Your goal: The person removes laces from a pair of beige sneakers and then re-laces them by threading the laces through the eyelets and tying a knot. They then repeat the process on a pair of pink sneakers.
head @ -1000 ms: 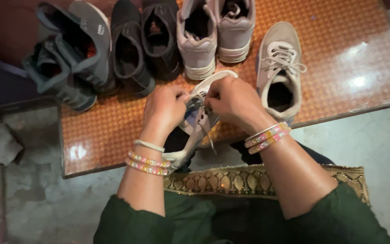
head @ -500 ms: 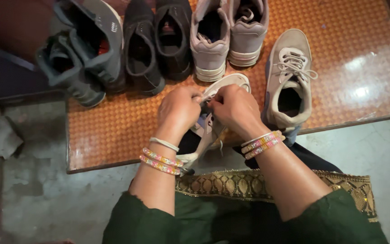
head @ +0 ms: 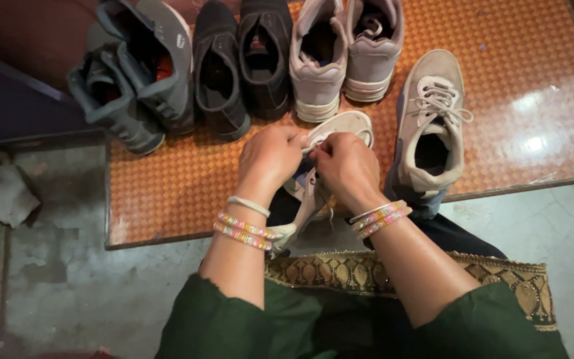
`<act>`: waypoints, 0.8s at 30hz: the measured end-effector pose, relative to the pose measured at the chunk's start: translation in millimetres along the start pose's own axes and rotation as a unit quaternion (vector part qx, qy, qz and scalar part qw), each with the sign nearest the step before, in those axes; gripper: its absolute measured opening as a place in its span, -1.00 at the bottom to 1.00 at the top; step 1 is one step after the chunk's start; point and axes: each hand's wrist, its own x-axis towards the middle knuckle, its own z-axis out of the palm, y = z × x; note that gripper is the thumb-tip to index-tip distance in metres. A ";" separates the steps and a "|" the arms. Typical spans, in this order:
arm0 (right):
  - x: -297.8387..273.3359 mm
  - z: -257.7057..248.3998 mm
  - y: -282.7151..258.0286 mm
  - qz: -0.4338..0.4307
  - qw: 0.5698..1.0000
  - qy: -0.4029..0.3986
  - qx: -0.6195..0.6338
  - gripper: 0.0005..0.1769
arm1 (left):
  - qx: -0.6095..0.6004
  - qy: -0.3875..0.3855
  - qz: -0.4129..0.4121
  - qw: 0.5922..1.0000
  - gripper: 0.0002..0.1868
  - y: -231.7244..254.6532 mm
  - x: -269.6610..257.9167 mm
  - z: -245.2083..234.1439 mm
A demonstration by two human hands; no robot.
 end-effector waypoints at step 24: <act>5.6 -32.9 -7.9 -0.063 0.991 -0.075 -0.091 -0.74 | 0.023 0.006 -0.012 1.000 -0.59 16.7 -0.1 3.5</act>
